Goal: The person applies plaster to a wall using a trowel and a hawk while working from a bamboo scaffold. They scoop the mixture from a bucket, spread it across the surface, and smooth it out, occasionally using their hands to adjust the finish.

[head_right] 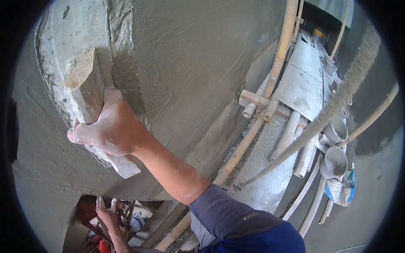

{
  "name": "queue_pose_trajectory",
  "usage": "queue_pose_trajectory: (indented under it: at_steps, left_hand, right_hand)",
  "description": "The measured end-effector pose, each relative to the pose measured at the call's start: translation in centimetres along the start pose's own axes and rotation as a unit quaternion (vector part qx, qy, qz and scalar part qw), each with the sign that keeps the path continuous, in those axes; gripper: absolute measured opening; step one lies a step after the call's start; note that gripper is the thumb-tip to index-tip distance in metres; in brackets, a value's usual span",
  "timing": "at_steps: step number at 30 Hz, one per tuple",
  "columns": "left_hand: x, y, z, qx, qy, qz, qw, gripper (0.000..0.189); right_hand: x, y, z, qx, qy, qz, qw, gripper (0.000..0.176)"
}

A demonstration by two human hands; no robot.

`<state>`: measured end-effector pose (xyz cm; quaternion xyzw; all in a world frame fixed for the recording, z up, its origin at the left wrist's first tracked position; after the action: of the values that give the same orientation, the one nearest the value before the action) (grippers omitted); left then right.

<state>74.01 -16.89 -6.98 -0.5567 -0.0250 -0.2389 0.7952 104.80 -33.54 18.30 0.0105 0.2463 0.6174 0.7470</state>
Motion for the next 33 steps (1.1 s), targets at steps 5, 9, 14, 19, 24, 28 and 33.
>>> queue_pose_trajectory:
  at_steps: [5, 9, 14, 19, 24, 28, 33]
  left_hand:
    - [1.1, 0.7, -0.2, -0.049, 0.006, 0.004, 0.999, 0.066]
    - [1.5, 1.6, -0.9, -0.064, 0.038, 0.036, 0.997, 0.063]
    - [0.6, 3.6, -1.3, -0.09, 0.036, 0.055, 0.994, 0.064]
    - [0.7, 4.5, -1.1, -0.171, 0.001, 0.056, 0.984, 0.073]
    - [-0.6, 5.9, -1.3, -0.133, 0.047, 0.082, 0.987, 0.074]
    - [0.5, 5.4, -1.7, -0.134, 0.078, 0.068, 0.986, 0.075]
    - [-1.6, 6.7, -2.1, -0.194, 0.022, 0.123, 0.973, 0.094]
  right_hand:
    - [-0.2, 0.1, -0.1, 0.008, 0.003, 0.026, 1.0, 0.012]
    - [-0.4, -0.1, 0.1, 0.01, 0.01, 0.026, 1.0, 0.011]
    - [0.2, -0.5, -0.2, 0.022, 0.086, 0.019, 0.996, 0.023]
    - [0.5, -0.7, -0.4, 0.038, 0.097, 0.041, 0.994, 0.019]
    - [0.0, -1.0, -0.3, 0.063, 0.093, 0.043, 0.993, 0.018]
    - [0.6, -1.4, -1.3, 0.016, 0.03, 0.029, 0.999, 0.017]
    - [1.1, -6.0, -1.7, 0.0, 0.086, 0.031, 0.996, 0.031]
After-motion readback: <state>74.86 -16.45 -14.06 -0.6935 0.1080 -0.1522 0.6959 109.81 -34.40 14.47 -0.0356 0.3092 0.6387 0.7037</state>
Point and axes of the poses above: each hand's wrist, its own z-axis towards the middle knuckle, its own y-axis out of the palm, x = y × z, the point moved 9 cm from there along z, towards the middle knuckle, and after that the axes turned 14 degrees about -y, right-handed, at the moved point
